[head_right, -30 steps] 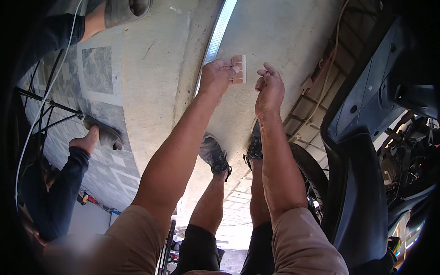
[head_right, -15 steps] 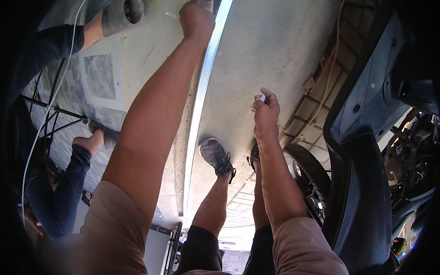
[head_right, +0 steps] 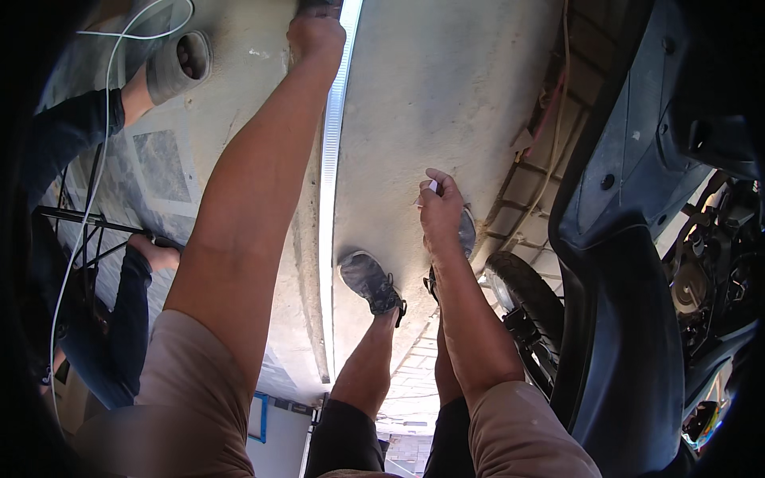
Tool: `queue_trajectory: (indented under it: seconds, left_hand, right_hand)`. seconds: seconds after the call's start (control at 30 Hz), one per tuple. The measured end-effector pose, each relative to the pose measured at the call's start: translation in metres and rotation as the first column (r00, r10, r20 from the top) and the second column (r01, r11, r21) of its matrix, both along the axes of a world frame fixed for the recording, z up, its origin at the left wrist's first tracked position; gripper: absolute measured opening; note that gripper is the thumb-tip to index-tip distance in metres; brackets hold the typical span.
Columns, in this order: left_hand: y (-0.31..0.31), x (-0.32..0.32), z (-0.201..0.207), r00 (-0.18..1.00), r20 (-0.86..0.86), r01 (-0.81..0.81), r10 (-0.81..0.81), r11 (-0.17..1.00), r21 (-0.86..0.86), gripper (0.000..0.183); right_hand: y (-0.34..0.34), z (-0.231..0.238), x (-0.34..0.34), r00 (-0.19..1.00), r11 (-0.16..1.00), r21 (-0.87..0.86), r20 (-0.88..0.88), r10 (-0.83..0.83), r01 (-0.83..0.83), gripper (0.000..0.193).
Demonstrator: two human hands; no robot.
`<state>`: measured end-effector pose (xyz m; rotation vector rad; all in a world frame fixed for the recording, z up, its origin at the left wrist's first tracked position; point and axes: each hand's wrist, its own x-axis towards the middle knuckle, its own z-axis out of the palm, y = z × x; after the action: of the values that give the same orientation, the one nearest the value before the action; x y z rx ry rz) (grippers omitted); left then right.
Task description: The person prepares the ground by removing debris and then installs a metal threshold strip at a doorway using a trowel and hammer.
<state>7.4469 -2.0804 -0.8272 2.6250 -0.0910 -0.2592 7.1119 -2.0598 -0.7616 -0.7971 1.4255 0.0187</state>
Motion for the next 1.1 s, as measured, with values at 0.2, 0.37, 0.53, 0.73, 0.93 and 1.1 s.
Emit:
queue_trajectory:
  seconds: [0.2, 0.37, 0.53, 0.73, 0.93, 1.1]
  left_hand:
    - [-0.010, 0.004, -0.038, 0.976, -0.152, 0.201, -0.155, 0.910, 0.362, 0.022]
    - [0.059, 0.030, -0.112, 0.981, 0.174, 0.119, -0.080, 0.968, -0.221, 0.028]
    - [0.020, -0.001, -0.067, 0.981, 0.144, 0.161, -0.132, 0.964, -0.211, 0.030]
    - [0.023, -0.031, 0.012, 0.991, -0.115, 0.026, -0.074, 0.928, -0.373, 0.039]
    - [0.050, -0.075, 0.056, 0.974, 0.197, 0.176, -0.109, 0.915, -0.364, 0.034]
    - [0.074, -0.115, 0.083, 0.951, -0.293, -0.025, -0.102, 0.916, -0.401, 0.024]
  right_hand:
    - [-0.007, -0.008, -0.009, 0.999, 1.000, -0.006, -0.049, -0.005, 0.005, 0.033]
    - [0.009, -0.005, -0.002, 1.000, 1.000, 0.014, 0.027, 0.012, -0.012, 0.035]
    - [0.002, -0.031, -0.010, 0.999, 0.998, -0.035, -0.013, 0.047, -0.047, 0.038]
    - [-0.003, -0.020, 0.016, 1.000, 0.992, -0.125, 0.013, -0.011, 0.013, 0.030]
    - [-0.027, -0.013, 0.089, 0.948, 0.988, -0.022, 0.285, -0.143, 0.156, 0.027]
    - [-0.046, -0.007, 0.157, 0.926, 0.992, -0.128, 0.375, 0.033, 0.016, 0.027]
